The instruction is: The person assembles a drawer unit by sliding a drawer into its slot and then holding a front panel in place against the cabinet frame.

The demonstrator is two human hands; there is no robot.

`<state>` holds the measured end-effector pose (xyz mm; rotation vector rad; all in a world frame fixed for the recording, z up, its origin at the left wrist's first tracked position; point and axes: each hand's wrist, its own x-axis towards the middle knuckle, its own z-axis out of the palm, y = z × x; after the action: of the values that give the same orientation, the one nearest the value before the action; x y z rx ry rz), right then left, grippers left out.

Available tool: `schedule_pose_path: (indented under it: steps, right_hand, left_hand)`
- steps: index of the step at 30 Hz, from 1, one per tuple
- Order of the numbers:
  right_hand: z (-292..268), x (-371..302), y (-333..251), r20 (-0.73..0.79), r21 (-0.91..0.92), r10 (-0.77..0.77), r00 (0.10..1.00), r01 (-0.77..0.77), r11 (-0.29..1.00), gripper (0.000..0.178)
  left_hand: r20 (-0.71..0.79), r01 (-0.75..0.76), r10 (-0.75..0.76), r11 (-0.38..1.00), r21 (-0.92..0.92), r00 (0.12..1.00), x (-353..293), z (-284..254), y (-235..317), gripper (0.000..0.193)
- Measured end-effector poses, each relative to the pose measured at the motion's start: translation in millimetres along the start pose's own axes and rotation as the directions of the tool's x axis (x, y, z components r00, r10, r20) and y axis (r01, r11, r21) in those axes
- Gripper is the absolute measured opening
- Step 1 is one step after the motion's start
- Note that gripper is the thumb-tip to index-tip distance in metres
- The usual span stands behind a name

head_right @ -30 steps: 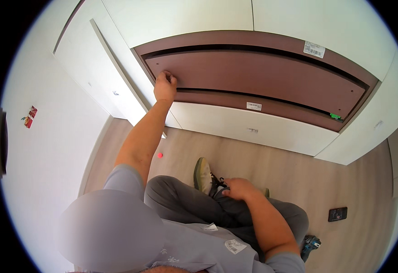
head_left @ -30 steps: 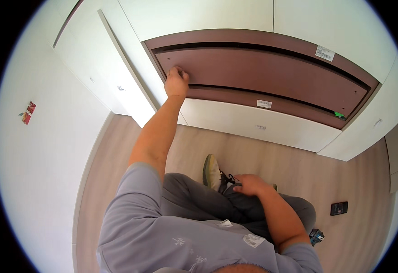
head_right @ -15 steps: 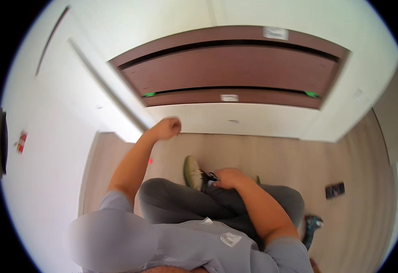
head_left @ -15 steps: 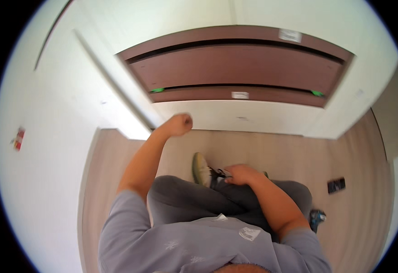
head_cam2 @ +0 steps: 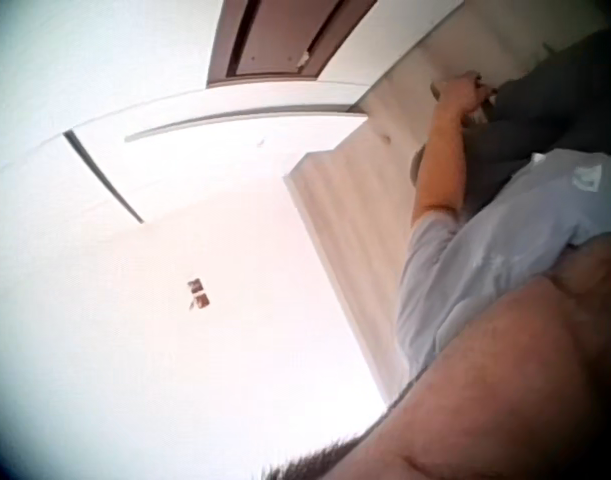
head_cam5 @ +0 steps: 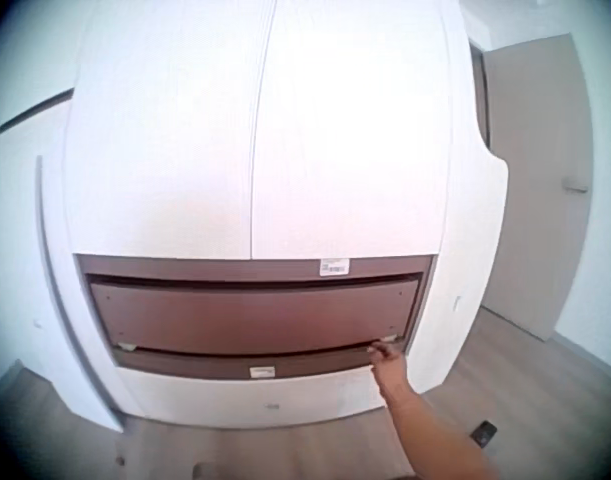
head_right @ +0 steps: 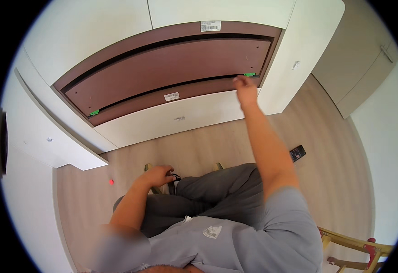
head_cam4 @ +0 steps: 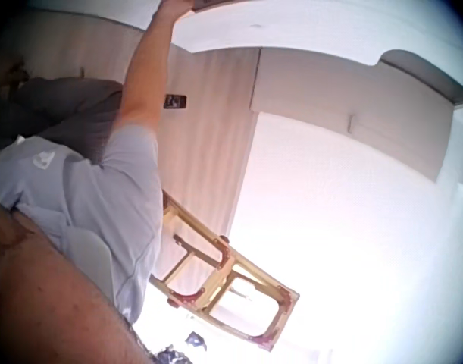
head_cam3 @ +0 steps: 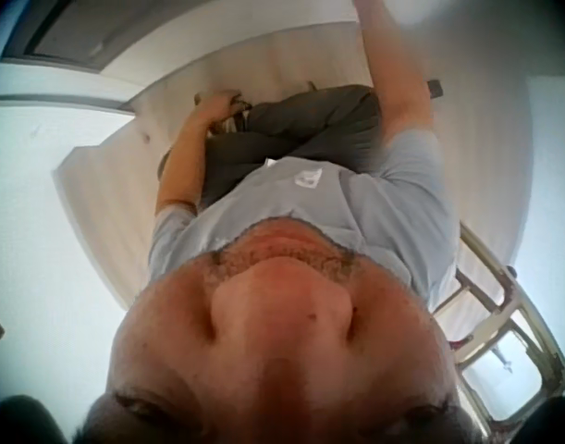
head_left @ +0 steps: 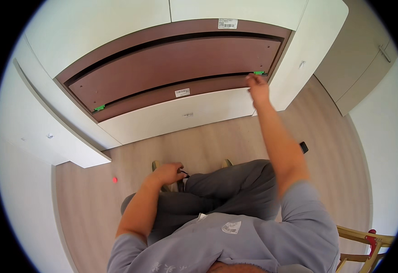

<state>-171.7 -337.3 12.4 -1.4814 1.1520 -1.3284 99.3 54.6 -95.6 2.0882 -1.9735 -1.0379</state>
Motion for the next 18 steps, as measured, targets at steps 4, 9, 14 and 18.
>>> schedule_pose_path:
  steps: [4, 9, 14, 18]
  right_hand:
    - [-14.9, 70.0, -19.4, -0.157, -0.120, -0.097, 0.983, 0.079, 0.990, 0.036]
    - [-25.4, 124.1, -14.9, -0.049, -0.703, -0.333, 0.941, 0.204, 0.681, 0.042]
    - [-38.9, 166.1, 1.5, 0.033, -0.694, -0.337, 0.941, 0.265, 0.670, 0.046]
    - [-51.4, 178.7, 18.8, 0.053, -0.786, -0.262, 0.964, 0.202, 0.584, 0.050]
  left_hand:
    - [-0.038, -0.067, 0.067, 0.998, -0.006, 0.997, 20.6, 4.6, 6.4, 0.055]
    - [0.064, -0.085, 0.085, 0.996, 0.001, 0.994, 22.4, 12.6, 12.8, 0.061]
    - [0.057, -0.098, 0.097, 0.995, 0.020, 0.994, 22.8, 16.4, 13.1, 0.065]
    - [0.014, -0.134, 0.134, 0.991, 0.003, 0.991, 22.4, 2.7, 14.0, 0.059]
